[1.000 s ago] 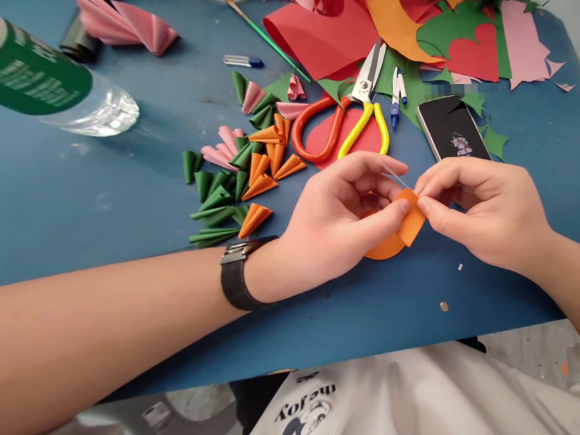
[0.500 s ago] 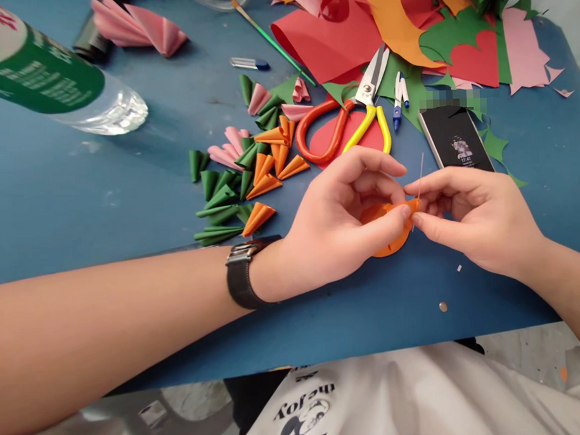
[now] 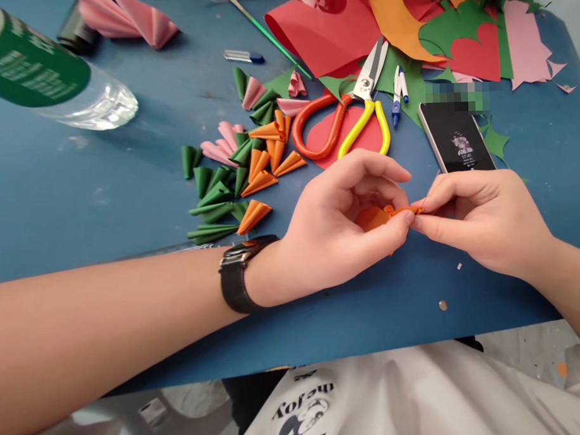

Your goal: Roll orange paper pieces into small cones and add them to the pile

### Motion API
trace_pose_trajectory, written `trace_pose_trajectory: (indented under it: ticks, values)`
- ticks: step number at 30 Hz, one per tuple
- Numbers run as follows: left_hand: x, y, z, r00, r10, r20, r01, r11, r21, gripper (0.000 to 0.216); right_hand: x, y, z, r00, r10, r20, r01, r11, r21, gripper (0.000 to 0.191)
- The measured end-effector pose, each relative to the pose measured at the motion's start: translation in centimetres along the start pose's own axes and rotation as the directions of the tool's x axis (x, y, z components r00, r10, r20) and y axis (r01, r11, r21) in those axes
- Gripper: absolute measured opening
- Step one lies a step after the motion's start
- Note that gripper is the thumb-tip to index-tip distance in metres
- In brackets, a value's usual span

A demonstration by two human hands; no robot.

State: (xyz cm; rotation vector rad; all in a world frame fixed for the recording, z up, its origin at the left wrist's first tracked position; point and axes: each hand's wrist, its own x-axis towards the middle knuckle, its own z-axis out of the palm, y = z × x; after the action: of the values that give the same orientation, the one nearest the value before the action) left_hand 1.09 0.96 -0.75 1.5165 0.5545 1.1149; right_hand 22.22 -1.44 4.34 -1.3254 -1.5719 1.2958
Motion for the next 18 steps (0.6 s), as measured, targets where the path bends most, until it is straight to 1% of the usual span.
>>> trace_pose_trajectory:
  ticks: [4,6,9,12,18]
  values:
    - [0.0,0.1,0.0,1.000,-0.009,-0.012,0.010,0.999,0.034,0.027,-0.1,-0.3,-0.2,1.000,0.019,0.003,-0.019,0.999,-0.033,0.019]
    - [0.0,0.4,0.1,1.000,-0.029,-0.011,0.030,0.999,0.033,0.026,-0.1,-0.3,-0.4,1.000,0.001,0.014,0.000,0.997,-0.073,0.021]
    - [0.0,0.9,0.2,0.996,-0.090,-0.023,0.091,0.996,0.016,0.027,0.1,-0.3,-0.7,0.994,-0.098,0.043,0.103,0.983,-0.149,0.020]
    - [0.0,1.3,0.3,0.989,-0.144,-0.035,0.145,0.989,0.023,0.030,0.2,-0.2,-1.0,0.977,-0.198,0.082,0.212,0.951,-0.226,0.023]
    - [0.0,1.4,0.3,0.989,-0.147,-0.032,0.149,0.987,0.058,0.026,0.3,-0.5,-1.3,0.954,-0.273,0.124,0.299,0.898,-0.322,0.026]
